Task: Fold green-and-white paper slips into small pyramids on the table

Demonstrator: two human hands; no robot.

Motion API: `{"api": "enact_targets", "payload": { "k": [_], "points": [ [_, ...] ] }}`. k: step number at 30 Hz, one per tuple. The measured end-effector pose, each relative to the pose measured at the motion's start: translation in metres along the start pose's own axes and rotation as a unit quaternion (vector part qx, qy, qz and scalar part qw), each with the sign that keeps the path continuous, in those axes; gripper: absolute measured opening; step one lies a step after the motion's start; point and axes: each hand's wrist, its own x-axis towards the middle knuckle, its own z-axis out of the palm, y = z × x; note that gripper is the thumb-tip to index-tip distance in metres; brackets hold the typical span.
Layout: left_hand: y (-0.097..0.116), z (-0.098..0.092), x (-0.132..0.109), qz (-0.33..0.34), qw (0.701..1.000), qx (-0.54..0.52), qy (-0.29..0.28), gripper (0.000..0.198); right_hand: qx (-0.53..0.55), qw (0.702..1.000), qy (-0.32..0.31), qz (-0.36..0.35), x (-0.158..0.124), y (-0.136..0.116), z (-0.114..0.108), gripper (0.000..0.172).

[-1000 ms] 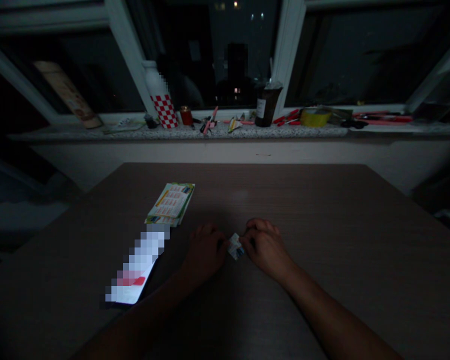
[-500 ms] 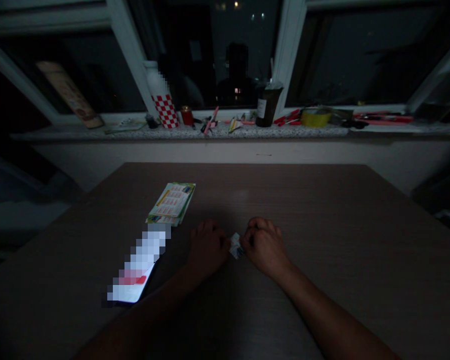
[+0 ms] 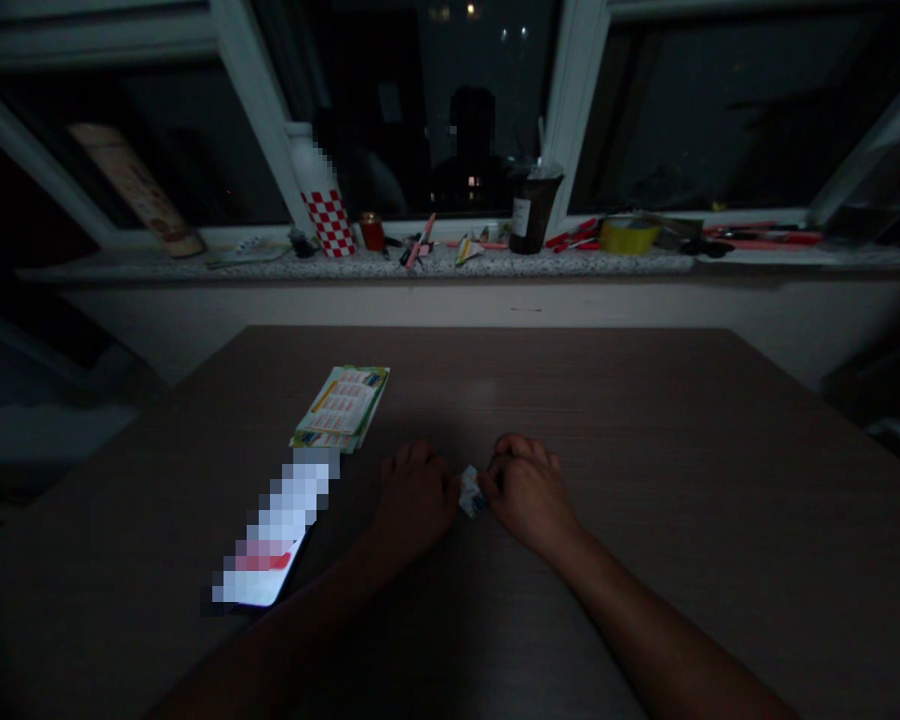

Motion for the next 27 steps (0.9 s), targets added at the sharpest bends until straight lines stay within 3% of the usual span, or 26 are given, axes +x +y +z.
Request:
{"api": "enact_targets", "payload": {
  "k": [8,27],
  "points": [
    [-0.001,0.001,0.000,0.002,1.000,-0.008,0.004,0.028,0.017,1.000,-0.009,0.013,-0.001,-0.002,-0.002,0.026],
    [-0.002,-0.002,0.000,0.008,1.000,-0.010,-0.003,0.027,0.040,0.996,-0.035,0.065,0.000,0.013,-0.012,0.013]
  ]
}}
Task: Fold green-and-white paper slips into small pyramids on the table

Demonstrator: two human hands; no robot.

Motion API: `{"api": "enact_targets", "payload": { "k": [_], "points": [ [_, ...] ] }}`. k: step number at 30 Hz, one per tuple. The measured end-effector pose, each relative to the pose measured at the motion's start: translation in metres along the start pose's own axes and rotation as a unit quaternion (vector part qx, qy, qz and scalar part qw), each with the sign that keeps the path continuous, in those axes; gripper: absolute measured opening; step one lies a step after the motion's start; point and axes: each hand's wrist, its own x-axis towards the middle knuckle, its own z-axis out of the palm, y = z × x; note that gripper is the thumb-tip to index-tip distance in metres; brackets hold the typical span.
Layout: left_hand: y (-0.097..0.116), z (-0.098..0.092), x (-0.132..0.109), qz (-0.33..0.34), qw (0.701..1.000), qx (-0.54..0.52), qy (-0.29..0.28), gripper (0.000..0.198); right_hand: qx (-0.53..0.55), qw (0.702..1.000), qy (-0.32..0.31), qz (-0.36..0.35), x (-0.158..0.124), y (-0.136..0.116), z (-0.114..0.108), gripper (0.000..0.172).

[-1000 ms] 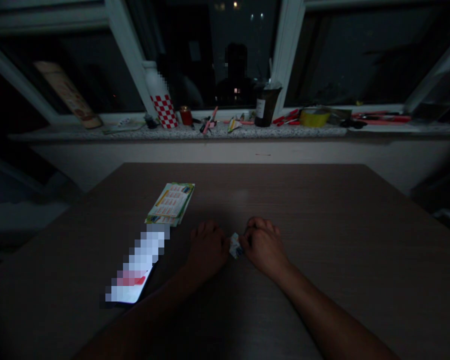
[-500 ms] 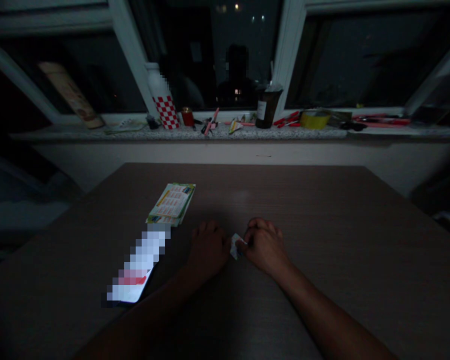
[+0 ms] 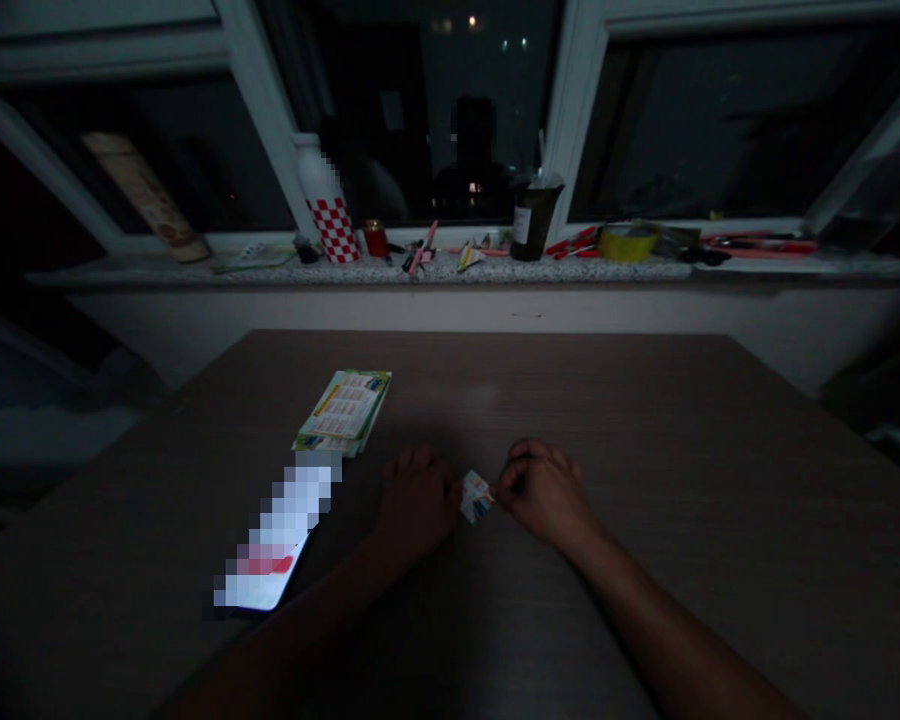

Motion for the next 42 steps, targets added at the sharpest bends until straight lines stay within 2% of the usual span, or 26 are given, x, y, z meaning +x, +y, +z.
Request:
{"api": "enact_targets", "payload": {
  "k": [7,24,28,34,38,42],
  "points": [
    [0.000,-0.001,0.002,0.006,1.000,-0.010,0.003,0.037,-0.006,1.000,0.008,-0.009,0.000,-0.002,0.001,0.014],
    [-0.019,-0.017,0.014,-0.015,0.994,-0.063,-0.088,0.017,0.005,1.000,-0.001,0.000,0.001,-0.002,-0.002,0.012],
    [-0.023,-0.018,0.010,-0.017,0.996,-0.056,-0.070,0.015,0.007,1.000,-0.003,-0.006,0.001,0.000,-0.001,0.011],
    [-0.020,-0.010,0.003,0.003,0.997,-0.068,-0.023,0.011,0.012,1.000,0.005,-0.006,0.000,0.000,0.001,0.008],
    [-0.019,-0.005,0.004,0.008,0.995,-0.095,0.015,0.012,0.025,0.999,0.014,-0.032,-0.002,0.000,0.002,0.008],
    [-0.018,-0.003,0.004,0.022,0.993,-0.110,0.025,0.015,0.033,0.998,0.020,-0.058,-0.003,0.001,0.004,0.009]
  ]
}}
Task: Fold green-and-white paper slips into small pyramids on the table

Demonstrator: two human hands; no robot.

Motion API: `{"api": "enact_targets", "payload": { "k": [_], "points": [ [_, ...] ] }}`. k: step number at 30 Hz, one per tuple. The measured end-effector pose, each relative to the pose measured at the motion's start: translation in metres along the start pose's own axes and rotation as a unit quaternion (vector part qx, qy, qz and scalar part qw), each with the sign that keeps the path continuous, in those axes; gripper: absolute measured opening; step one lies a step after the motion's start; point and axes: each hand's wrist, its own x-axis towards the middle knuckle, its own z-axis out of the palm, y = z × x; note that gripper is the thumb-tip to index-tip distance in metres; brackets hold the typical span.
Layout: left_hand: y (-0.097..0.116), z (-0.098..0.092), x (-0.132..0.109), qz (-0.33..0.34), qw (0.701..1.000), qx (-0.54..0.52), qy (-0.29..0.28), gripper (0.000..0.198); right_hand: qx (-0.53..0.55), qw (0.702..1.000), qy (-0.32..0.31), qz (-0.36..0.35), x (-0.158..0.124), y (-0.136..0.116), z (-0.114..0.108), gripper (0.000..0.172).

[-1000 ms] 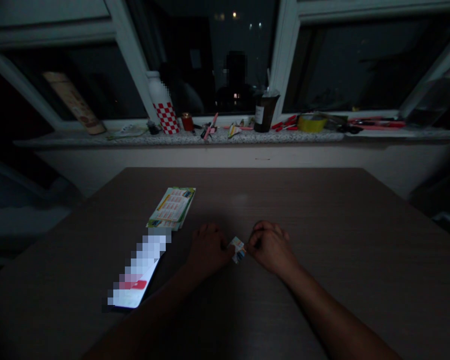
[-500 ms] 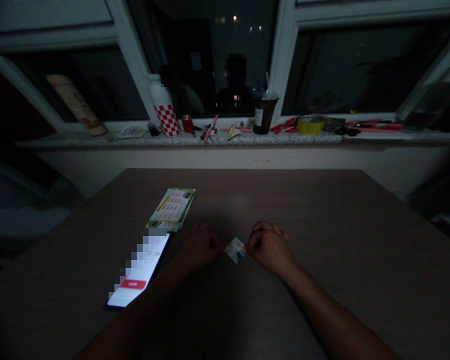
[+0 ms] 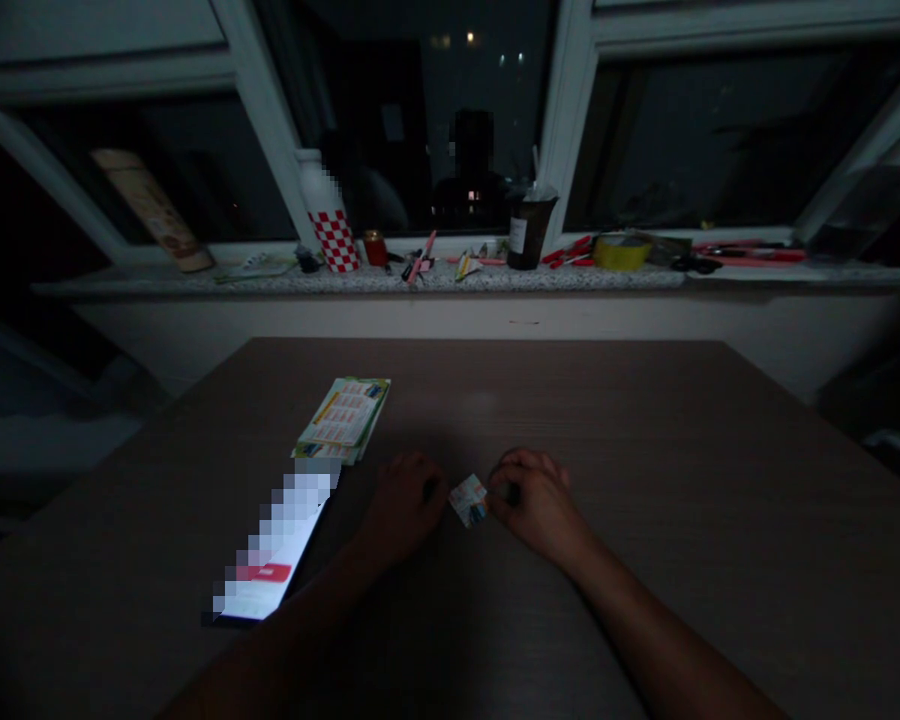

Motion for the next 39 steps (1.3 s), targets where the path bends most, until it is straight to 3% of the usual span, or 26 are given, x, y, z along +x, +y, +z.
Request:
{"api": "enact_targets", "payload": {
  "k": [5,10,13,17,21,24,33,39],
  "points": [
    [0.003,0.005,-0.001,0.010,1.000,-0.011,-0.003,0.020,-0.002,1.000,-0.002,-0.018,-0.001,0.001,0.001,0.014],
    [0.006,0.008,-0.001,0.013,0.999,-0.053,-0.005,0.011,0.008,0.999,0.003,-0.036,-0.001,-0.001,0.004,0.023],
    [0.006,0.006,0.000,0.013,0.992,-0.126,-0.019,0.008,0.078,0.995,-0.003,-0.059,0.001,-0.002,0.004,0.017],
    [0.007,0.001,-0.002,-0.050,0.955,-0.287,-0.054,0.014,0.272,0.962,-0.021,-0.010,0.001,-0.006,0.001,0.012],
    [0.009,0.000,-0.005,-0.082,0.904,-0.419,-0.008,0.016,0.434,0.899,-0.011,0.053,-0.003,-0.017,-0.002,0.022],
    [0.013,0.001,-0.007,-0.086,0.884,-0.459,0.008,0.018,0.487,0.871,0.008,0.071,-0.007,-0.024,-0.003,0.026],
    [0.020,0.000,-0.012,-0.080,0.843,-0.531,-0.017,0.020,0.493,0.865,0.042,0.077,-0.013,-0.033,-0.003,0.022],
    [0.014,-0.003,-0.008,-0.096,0.796,-0.598,-0.015,0.035,0.497,0.864,0.017,0.081,-0.012,-0.036,-0.015,0.029]
  ]
}}
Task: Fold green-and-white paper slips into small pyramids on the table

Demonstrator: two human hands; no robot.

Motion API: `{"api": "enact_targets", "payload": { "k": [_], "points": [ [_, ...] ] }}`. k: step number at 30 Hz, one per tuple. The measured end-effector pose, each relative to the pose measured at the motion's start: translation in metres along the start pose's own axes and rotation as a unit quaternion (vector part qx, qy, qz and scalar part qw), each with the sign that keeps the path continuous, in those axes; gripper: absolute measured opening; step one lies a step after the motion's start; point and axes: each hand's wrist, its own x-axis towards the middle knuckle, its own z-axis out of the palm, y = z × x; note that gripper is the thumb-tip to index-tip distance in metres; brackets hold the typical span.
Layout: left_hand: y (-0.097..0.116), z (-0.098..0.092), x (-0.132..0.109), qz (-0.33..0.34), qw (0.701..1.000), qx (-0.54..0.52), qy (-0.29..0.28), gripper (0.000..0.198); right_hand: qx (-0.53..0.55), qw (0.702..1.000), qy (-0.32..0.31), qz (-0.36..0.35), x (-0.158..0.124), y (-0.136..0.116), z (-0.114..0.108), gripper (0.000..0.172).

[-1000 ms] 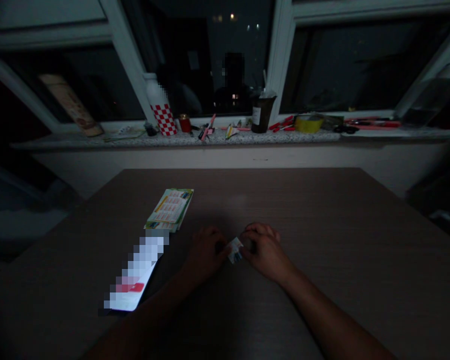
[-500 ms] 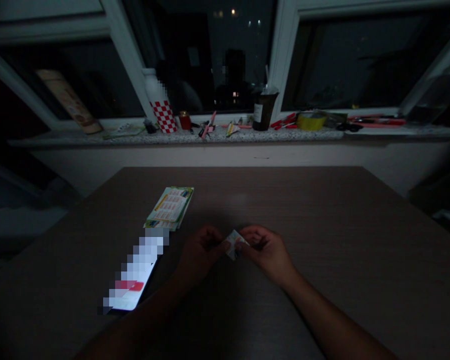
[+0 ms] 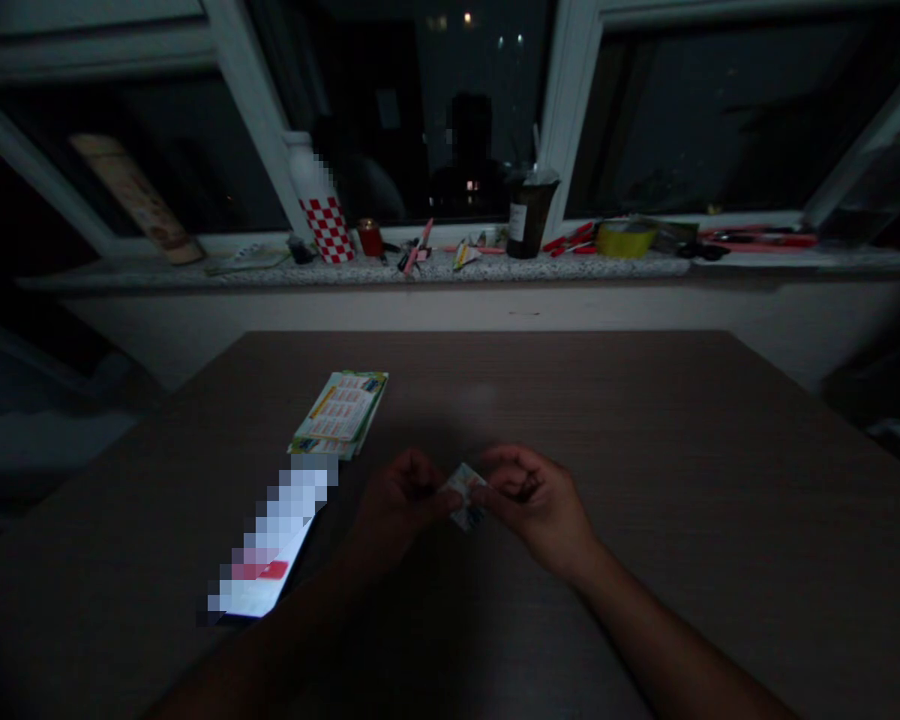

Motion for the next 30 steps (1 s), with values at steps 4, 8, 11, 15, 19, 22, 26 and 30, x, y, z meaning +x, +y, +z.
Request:
{"api": "enact_targets", "payload": {
  "k": [4,8,11,15,19,22,26,30],
  "points": [
    [0.005,-0.004,0.002,-0.030,0.999,-0.007,-0.017,0.035,0.015,1.000,-0.009,-0.001,-0.001,-0.001,-0.004,0.034],
    [0.006,-0.003,0.002,-0.026,1.000,-0.015,-0.004,0.033,0.031,1.000,-0.002,0.002,-0.002,0.002,-0.002,0.038],
    [0.005,-0.002,0.002,-0.020,0.999,-0.022,0.024,0.034,0.033,0.999,0.004,-0.004,-0.003,0.007,0.002,0.045],
    [0.004,-0.001,0.000,0.006,0.999,0.015,0.031,0.021,0.014,1.000,0.005,-0.013,-0.005,0.013,0.007,0.046],
    [0.006,0.001,-0.007,0.051,0.988,0.145,0.010,0.017,-0.018,0.999,0.018,-0.031,-0.006,0.012,0.008,0.039],
    [0.008,0.003,-0.011,0.082,0.969,0.235,0.005,0.024,-0.028,0.998,0.028,-0.057,-0.006,0.011,0.008,0.035],
    [0.010,0.005,-0.012,0.113,0.952,0.284,-0.011,0.027,-0.047,0.994,0.043,-0.090,-0.007,0.013,0.006,0.035],
    [0.011,0.007,-0.013,0.118,0.952,0.281,-0.037,0.028,-0.094,0.990,0.038,-0.101,-0.010,0.014,0.003,0.033]
  ]
}}
